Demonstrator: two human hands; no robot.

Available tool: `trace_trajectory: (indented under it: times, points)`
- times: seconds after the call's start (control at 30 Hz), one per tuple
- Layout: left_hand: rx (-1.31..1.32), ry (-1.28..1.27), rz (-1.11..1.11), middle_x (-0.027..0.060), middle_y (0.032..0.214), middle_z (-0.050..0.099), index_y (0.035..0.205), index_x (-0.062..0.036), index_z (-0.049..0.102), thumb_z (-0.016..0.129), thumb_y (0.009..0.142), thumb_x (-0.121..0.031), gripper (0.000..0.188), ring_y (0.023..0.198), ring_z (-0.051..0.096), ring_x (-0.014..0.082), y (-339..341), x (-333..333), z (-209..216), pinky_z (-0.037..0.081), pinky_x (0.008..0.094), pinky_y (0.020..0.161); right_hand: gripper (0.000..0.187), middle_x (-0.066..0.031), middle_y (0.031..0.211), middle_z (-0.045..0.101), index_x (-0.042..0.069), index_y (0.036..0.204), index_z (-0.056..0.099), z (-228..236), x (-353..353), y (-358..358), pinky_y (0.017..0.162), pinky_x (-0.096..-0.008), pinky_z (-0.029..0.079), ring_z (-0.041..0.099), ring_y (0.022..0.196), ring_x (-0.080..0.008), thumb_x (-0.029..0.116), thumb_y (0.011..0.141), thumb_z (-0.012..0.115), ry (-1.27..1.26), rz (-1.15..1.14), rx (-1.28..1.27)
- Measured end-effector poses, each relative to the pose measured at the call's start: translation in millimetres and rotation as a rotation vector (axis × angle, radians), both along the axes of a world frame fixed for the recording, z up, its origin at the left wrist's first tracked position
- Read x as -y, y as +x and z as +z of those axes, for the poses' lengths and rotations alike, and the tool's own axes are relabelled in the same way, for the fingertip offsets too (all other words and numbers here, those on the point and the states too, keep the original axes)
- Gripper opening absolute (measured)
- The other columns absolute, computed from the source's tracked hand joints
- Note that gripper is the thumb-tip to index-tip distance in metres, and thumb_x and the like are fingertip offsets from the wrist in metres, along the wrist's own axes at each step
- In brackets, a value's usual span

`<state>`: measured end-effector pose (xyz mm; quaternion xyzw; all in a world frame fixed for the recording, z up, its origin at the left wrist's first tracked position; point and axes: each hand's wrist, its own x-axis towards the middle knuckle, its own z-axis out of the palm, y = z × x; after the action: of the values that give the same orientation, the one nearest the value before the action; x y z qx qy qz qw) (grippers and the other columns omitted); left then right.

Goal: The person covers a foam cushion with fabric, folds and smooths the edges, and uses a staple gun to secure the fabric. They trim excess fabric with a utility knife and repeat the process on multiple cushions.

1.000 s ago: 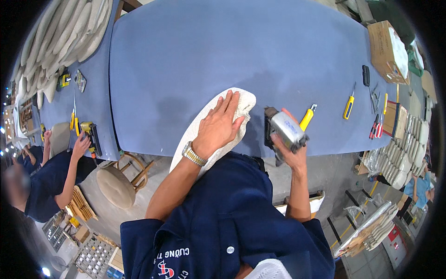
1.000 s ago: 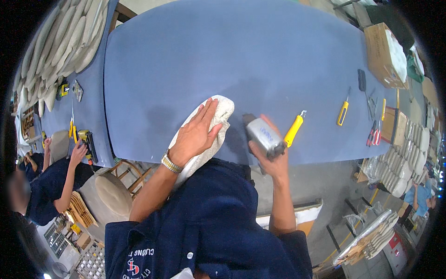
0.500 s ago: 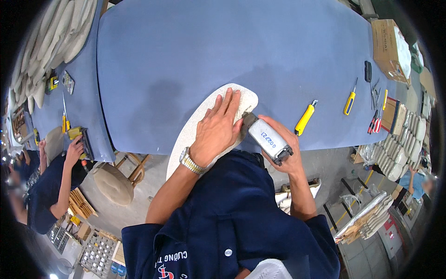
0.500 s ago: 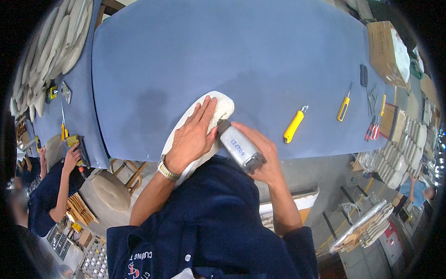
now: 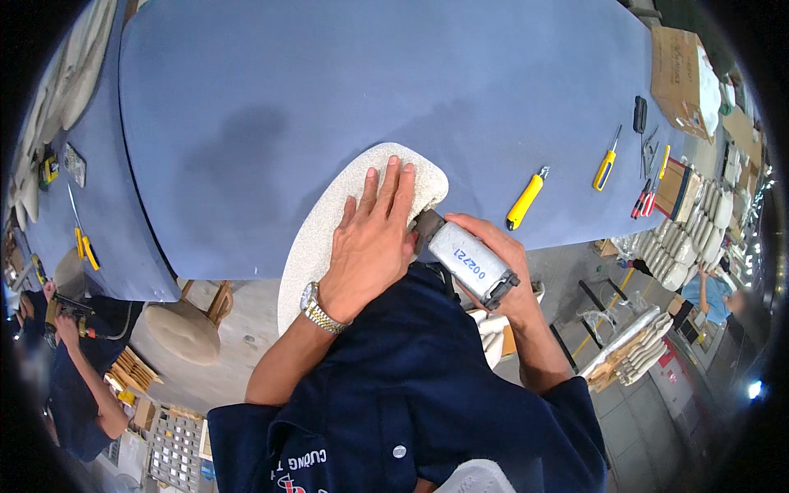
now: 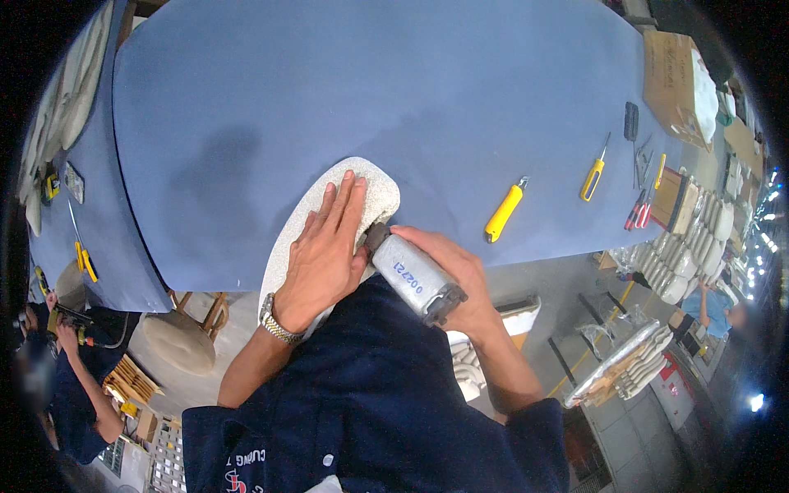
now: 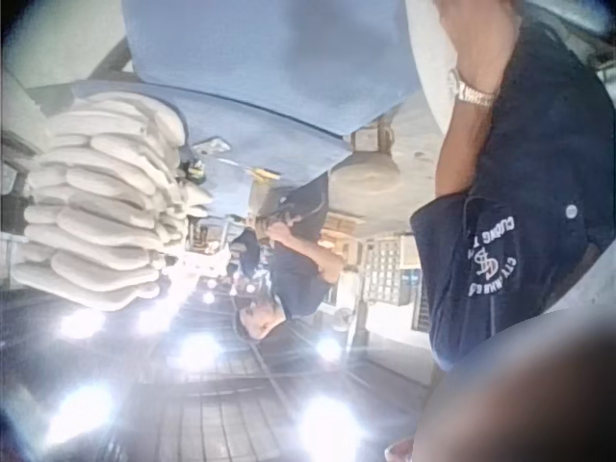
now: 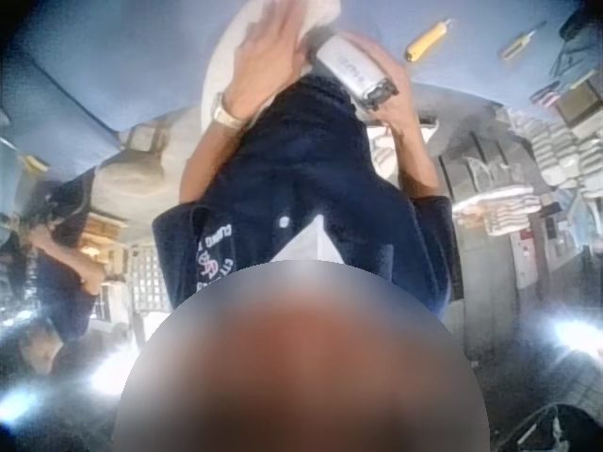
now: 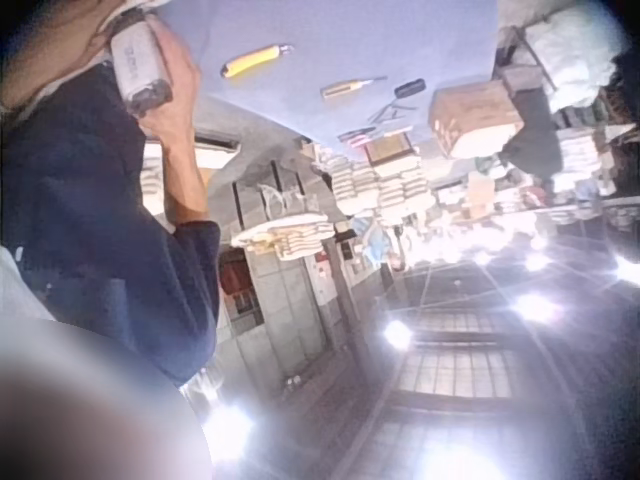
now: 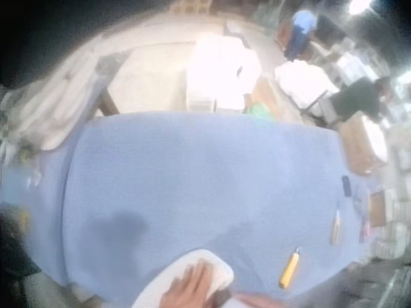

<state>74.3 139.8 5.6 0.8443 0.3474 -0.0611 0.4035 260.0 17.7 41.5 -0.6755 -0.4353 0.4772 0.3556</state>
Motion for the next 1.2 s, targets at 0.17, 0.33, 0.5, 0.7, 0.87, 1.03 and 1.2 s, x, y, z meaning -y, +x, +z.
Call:
trace_trajectory:
  times: [0.17,0.33,0.5,0.7,0.87,1.03,1.2]
  points:
    - [0.026,0.078,-0.005,0.0251,0.165,0.033,0.161,-0.0015,0.029,0.071,0.087,-0.009,0.086,0.148,0.038,0.0484,8.3,0.1,-9.0,0.046,0.0646,0.109,0.061,-0.0156,0.131,0.07,0.007,0.138,0.063,-15.3,9.9,-8.8,0.098,-0.0368,0.054,0.07,0.118,-0.0312,0.016,0.08,0.078,-0.072,-0.077,0.039]
    - [0.018,0.034,0.055,0.0236,0.166,0.032,0.163,-0.0028,0.025,0.068,0.084,-0.004,0.09,0.149,0.037,0.0461,16.5,18.8,-12.3,0.043,0.0561,0.115,0.062,-0.0183,0.132,0.069,0.001,0.139,0.06,-31.8,29.0,-2.1,0.1,-0.0351,0.053,0.07,0.117,-0.0306,0.007,0.079,0.075,0.122,-0.075,0.052]
    - [-0.031,0.043,0.039,0.0226,0.167,0.032,0.163,-0.0026,0.021,0.066,0.082,0.0,0.093,0.151,0.037,0.0419,-5.2,3.2,-8.6,0.042,0.0466,0.119,0.059,-0.0212,0.131,0.07,0.001,0.138,0.063,-23.2,18.9,-29.9,0.101,-0.039,0.053,0.069,0.12,-0.0355,0.012,0.081,0.077,0.184,-0.085,0.063]
    - [-0.004,-0.029,0.053,0.0235,0.169,0.027,0.163,0.0002,0.021,0.066,0.087,-0.004,0.089,0.153,0.033,0.044,-2.4,-6.6,-24.4,0.04,0.0612,0.116,0.065,-0.0204,0.134,0.068,-0.001,0.139,0.061,-40.4,9.2,-17.9,0.102,-0.0365,0.052,0.069,0.121,-0.0335,0.01,0.077,0.076,0.141,-0.021,-0.003]
    - [0.004,0.077,0.052,0.0245,0.166,0.032,0.162,0.001,0.024,0.066,0.085,0.0,0.087,0.151,0.036,0.0444,11.0,12.4,-16.4,0.042,0.0615,0.114,0.063,-0.0185,0.133,0.069,0.004,0.14,0.061,-30.1,20.0,-4.4,0.1,-0.038,0.054,0.071,0.118,-0.0323,0.012,0.079,0.077,0.11,-0.015,-0.058]
    - [0.035,0.178,0.075,0.0252,0.164,0.036,0.16,0.0024,0.027,0.069,0.084,0.0,0.087,0.149,0.039,0.0443,19.0,71.0,9.1,0.044,0.0605,0.113,0.063,-0.015,0.13,0.07,0.002,0.138,0.06,-6.4,79.5,-10.8,0.1,-0.0337,0.053,0.071,0.115,-0.0282,0.003,0.076,0.072,0.08,-0.081,-0.048]
    - [0.029,0.077,0.153,0.0295,0.162,0.036,0.158,0.0064,0.029,0.073,0.085,-0.007,0.086,0.149,0.039,0.0438,8.8,82.7,23.0,0.042,0.0572,0.116,0.063,-0.0152,0.127,0.071,0.001,0.139,0.06,-4.4,100.2,-23.7,0.101,-0.0337,0.052,0.07,0.116,-0.0267,0.002,0.078,0.074,0.231,-0.099,0.048]
